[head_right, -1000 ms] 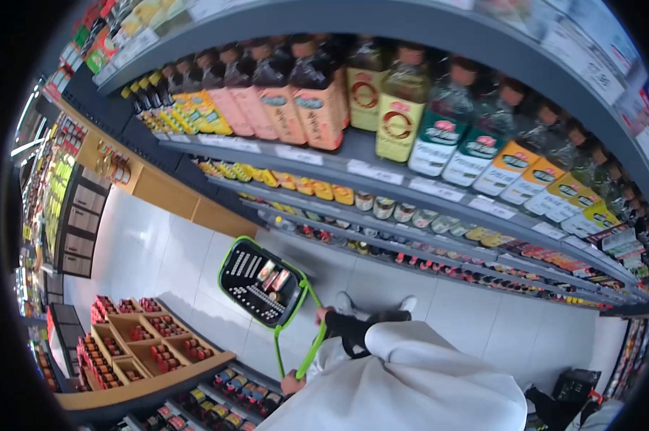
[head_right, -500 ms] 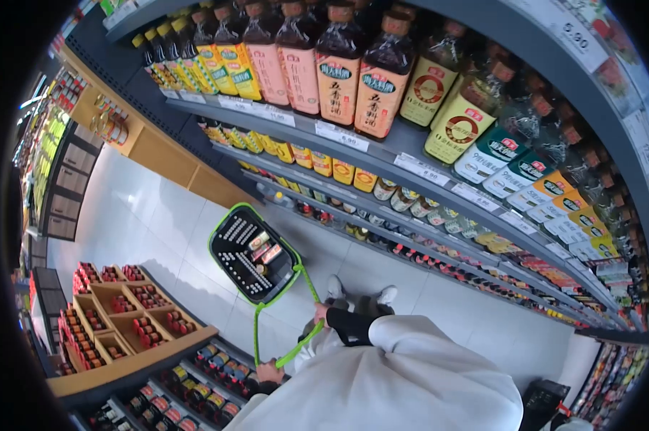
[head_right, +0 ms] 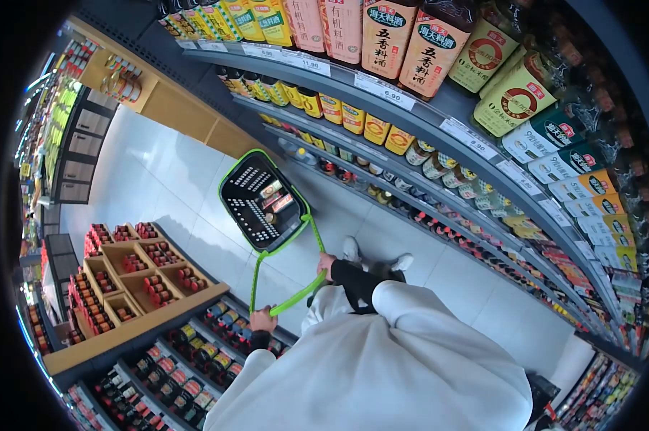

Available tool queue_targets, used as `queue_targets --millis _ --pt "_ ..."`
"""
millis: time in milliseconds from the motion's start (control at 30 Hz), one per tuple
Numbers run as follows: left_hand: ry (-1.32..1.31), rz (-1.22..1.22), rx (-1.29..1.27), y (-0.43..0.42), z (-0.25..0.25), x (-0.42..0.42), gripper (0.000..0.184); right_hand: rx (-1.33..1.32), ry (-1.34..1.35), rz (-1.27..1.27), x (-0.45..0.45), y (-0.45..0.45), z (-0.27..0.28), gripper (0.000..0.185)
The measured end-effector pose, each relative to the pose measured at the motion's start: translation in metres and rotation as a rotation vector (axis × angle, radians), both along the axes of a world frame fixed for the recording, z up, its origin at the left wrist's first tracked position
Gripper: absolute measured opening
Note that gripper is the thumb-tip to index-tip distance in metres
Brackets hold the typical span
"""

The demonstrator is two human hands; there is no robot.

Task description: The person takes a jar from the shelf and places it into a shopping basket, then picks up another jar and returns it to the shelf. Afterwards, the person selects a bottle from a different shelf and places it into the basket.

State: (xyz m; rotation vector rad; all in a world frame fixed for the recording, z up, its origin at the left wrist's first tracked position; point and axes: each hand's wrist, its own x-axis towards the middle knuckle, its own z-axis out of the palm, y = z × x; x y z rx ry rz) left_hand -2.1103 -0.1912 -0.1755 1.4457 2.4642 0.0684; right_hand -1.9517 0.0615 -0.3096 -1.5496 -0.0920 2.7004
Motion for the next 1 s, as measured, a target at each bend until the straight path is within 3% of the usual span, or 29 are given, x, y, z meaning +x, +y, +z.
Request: queue_targets --millis 33,233,300,433,500,567,700,833,867,1000 --pt "0.005 0.026 -0.008 0.007 0.002 -0.004 0.035 0.094 0.014 0.033 -0.006 0.007 -0.004 0.036" --pt "-0.043 0.154 -0.033 0.026 0.001 -0.008 0.020 0.047 -0.030 -0.118 -0.046 0.050 0.027 0.028" --pt "-0.066 0.166 -0.042 0.043 0.010 -0.005 0.021 0.047 -0.071 -0.197 -0.051 0.055 0.030 0.026" --pt "-0.127 0.198 0.045 0.071 0.014 -0.003 0.025 0.175 -0.149 -0.079 -0.056 0.062 0.076 0.032" --pt "-0.134 0.254 0.095 0.084 0.013 -0.003 0.028 0.286 0.060 -0.027 -0.056 0.057 0.098 0.036" --pt "-0.157 0.312 0.165 0.103 0.008 -0.010 0.032 0.382 0.135 0.147 -0.067 0.053 0.115 0.040" --pt "-0.245 0.374 0.214 0.145 0.014 -0.026 0.036 0.589 0.258 0.180 -0.078 0.044 0.136 0.056" --pt "-0.335 0.384 0.230 0.179 0.019 -0.037 0.037 0.747 0.273 0.351 -0.058 0.054 0.150 0.048" --pt "-0.358 0.366 0.232 0.184 0.019 -0.041 0.039 0.765 0.282 0.311 -0.050 0.054 0.144 0.037" --pt "-0.476 0.424 0.299 0.184 0.006 -0.047 0.044 0.720 0.162 0.130 0.007 0.059 0.129 0.027"
